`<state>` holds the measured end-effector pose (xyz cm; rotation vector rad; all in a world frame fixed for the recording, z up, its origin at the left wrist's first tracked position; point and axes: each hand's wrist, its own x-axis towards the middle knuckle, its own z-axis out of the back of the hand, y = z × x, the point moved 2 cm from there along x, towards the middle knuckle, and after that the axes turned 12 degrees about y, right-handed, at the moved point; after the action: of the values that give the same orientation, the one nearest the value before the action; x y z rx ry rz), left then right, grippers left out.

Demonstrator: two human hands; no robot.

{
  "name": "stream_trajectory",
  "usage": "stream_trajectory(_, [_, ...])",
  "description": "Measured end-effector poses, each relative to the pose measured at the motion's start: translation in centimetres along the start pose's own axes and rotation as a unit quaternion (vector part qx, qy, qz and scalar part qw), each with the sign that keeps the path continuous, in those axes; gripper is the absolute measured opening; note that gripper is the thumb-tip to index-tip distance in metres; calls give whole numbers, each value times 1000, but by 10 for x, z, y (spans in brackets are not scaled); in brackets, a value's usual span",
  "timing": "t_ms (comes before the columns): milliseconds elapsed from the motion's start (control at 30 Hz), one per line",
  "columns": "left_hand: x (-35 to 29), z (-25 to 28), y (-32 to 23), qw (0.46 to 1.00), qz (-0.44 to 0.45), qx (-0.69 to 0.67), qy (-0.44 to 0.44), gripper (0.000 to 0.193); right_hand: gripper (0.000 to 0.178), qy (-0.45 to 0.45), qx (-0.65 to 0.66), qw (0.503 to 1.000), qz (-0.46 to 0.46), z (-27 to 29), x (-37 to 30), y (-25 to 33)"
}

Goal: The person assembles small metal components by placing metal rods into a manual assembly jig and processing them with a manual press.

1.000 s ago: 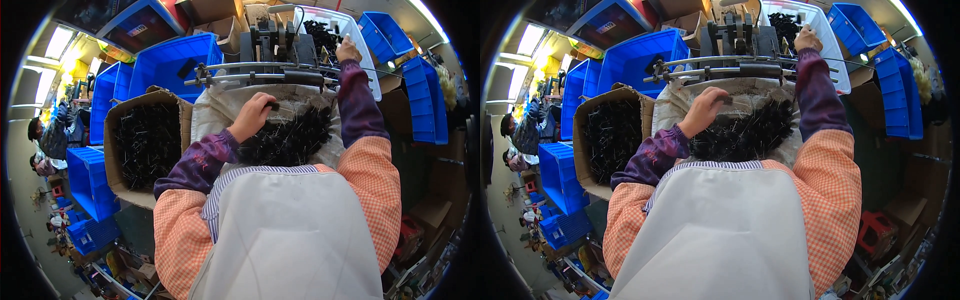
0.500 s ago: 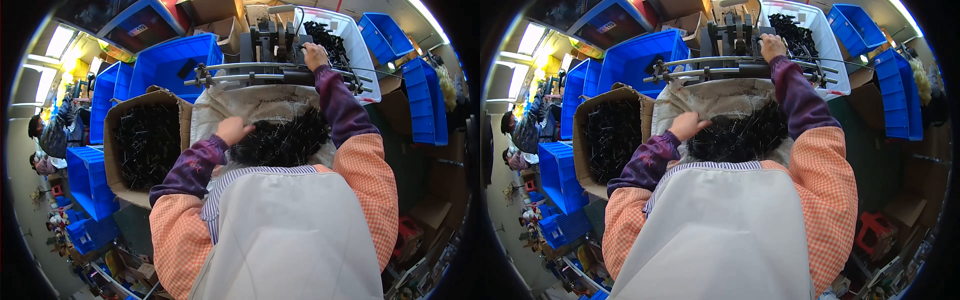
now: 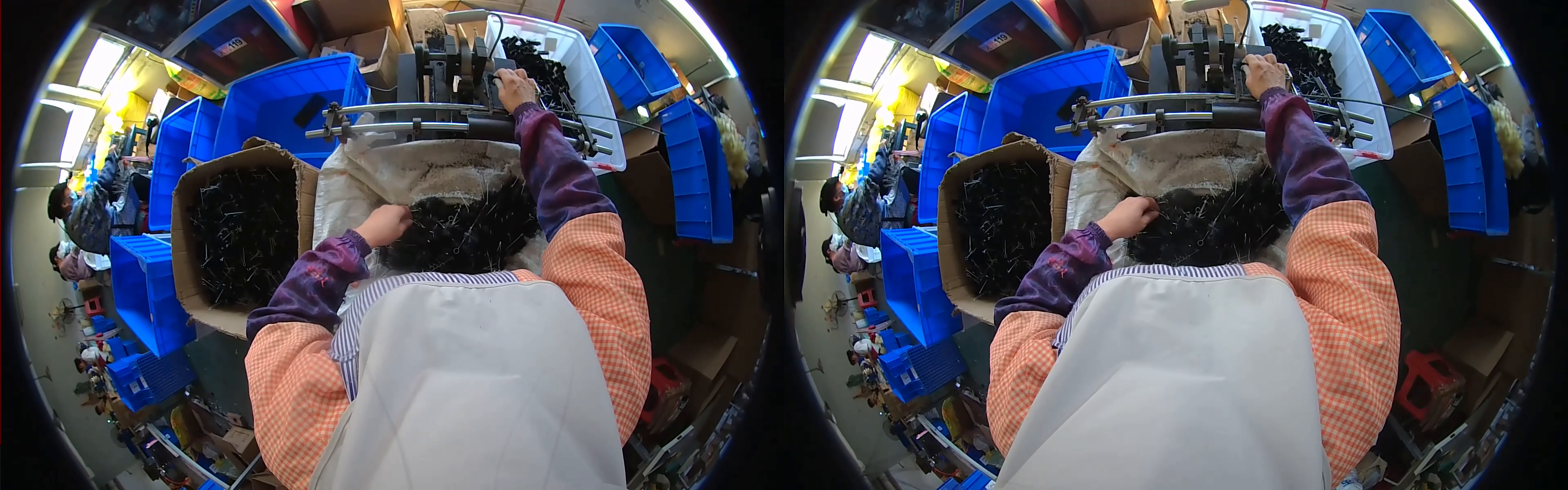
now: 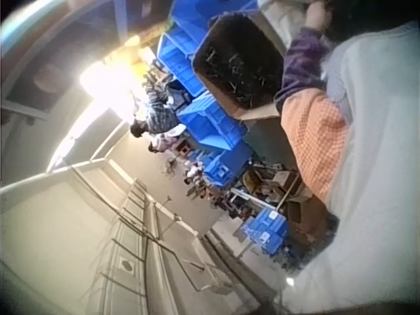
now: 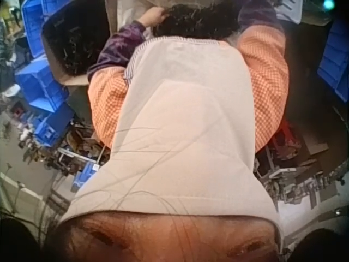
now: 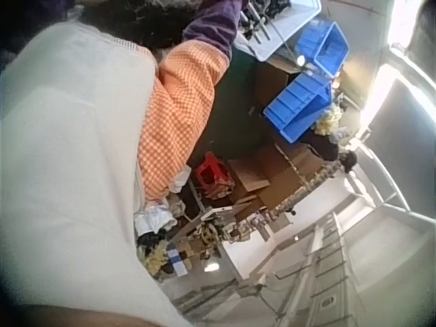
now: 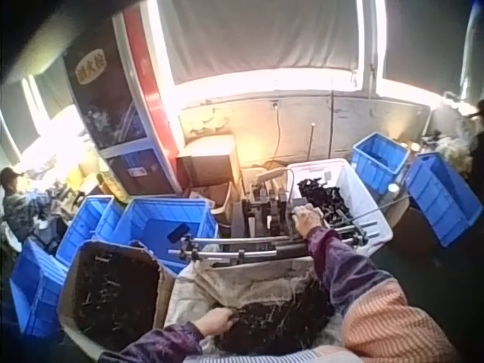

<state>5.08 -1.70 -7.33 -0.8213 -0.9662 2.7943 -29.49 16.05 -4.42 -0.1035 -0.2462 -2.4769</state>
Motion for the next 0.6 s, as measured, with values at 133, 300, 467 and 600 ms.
stream_trajectory(133, [-4,15,-5,997,-23,-67,-2,18,22,27,52,998,6,0,8,-6])
stream_trajectory(300, [-2,27,-9,995,-34,-85,38,17,26,52,-21,995,-82,10,-1,-14])
stream_trajectory(467, [-9,50,-9,995,-20,-95,27,17,31,16,-59,992,-107,23,-29,-13])
stream_trajectory(600, [-12,74,-10,990,-41,-132,-8,20,32,43,-62,988,-131,17,-24,2])
